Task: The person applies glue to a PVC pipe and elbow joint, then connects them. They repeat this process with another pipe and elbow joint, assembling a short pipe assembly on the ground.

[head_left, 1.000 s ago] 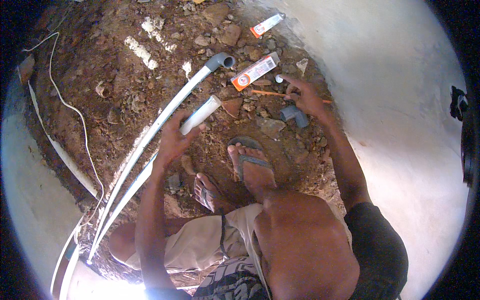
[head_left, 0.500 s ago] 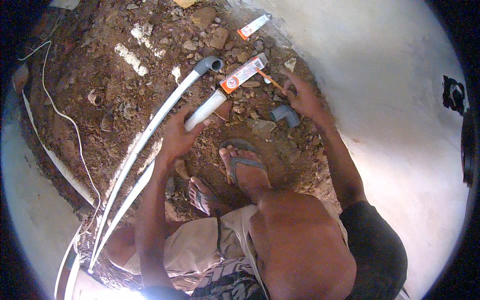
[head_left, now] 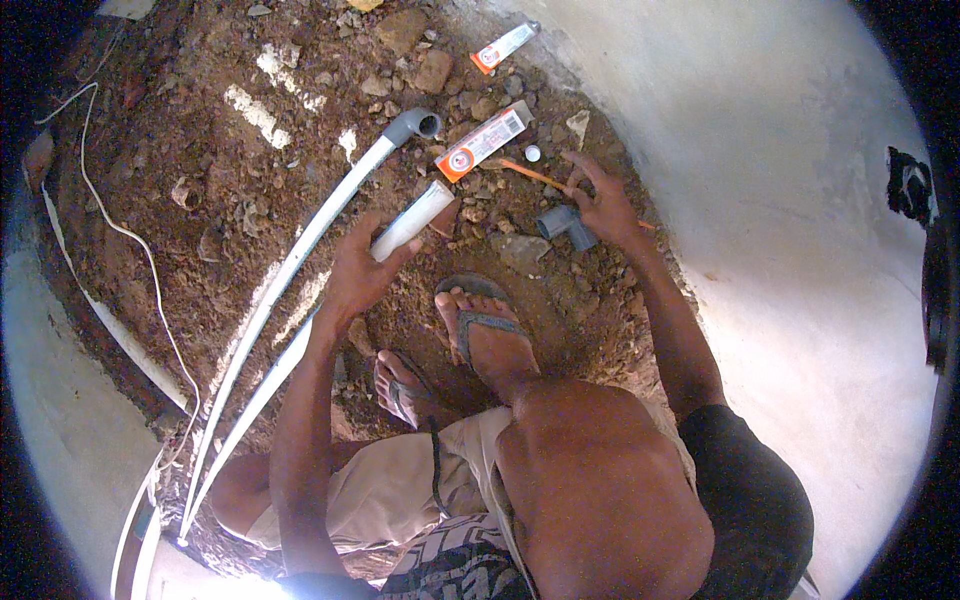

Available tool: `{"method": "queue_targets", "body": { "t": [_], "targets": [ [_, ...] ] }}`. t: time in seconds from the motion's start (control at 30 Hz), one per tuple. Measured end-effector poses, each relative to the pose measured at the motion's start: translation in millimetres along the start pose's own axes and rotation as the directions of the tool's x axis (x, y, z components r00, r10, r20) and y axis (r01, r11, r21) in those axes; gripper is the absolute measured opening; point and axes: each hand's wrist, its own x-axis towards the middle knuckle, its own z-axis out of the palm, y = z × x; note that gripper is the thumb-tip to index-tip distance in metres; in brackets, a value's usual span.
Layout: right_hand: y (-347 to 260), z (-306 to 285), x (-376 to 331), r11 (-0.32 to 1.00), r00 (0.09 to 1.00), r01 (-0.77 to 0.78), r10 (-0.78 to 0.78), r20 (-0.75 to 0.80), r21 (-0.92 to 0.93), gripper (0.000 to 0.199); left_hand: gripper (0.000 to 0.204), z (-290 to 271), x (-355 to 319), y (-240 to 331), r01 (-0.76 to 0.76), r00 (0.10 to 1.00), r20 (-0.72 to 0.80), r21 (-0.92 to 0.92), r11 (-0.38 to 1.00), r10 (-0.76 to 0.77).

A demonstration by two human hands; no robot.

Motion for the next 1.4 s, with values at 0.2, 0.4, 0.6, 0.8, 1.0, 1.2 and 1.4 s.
{"method": "queue_targets", "body": {
  "t": [0.2, 0.4, 0.6, 0.8, 1.0, 1.2, 1.4],
  "targets": [
    [1, 3, 2, 1.000, 1.000, 0.023, -0.023, -0.015, -0.003, 0.061, 0.043, 1, -1, 1, -0.090, 0.994, -0.061, 0.019, 0.996, 0.091],
    [-5, 1, 0, 1.000, 1.000, 0.025, -0.025, -0.009, -0.004, 0.058, 0.054, 3, -2, 4, 0.063, 0.998, 0.008, -0.018, 0.998, -0.063],
    [-69, -3, -9, 0.972, 0.997, 0.068, -0.061, -0.036, 0.226, 0.054, 0.047, 0, -7, 4, -0.062, 0.993, -0.102, 0.062, 0.996, 0.068],
    [-146, 17, -25, 0.973, 0.982, 0.125, -0.094, -0.162, 0.196, 0.049, 0.045, -3, 1, 24, -0.137, 0.986, -0.090, 0.032, 0.990, 0.139],
    [-169, 34, -25, 0.976, 0.932, 0.216, -0.216, -0.291, -0.034, 0.050, 0.045, -6, 14, 56, -0.030, 0.999, -0.029, -0.042, 0.999, 0.029],
    [-178, 35, -30, 0.984, 0.956, 0.139, -0.162, -0.245, -0.110, 0.051, 0.046, 0, 21, 55, -0.103, 0.994, -0.012, 0.119, 0.988, 0.105],
    [-169, 50, -42, 0.976, 0.966, 0.149, -0.178, -0.189, -0.159, 0.049, 0.045, 9, 20, 46, -0.190, 0.973, -0.118, 0.069, 0.979, 0.197]
  ]
}}
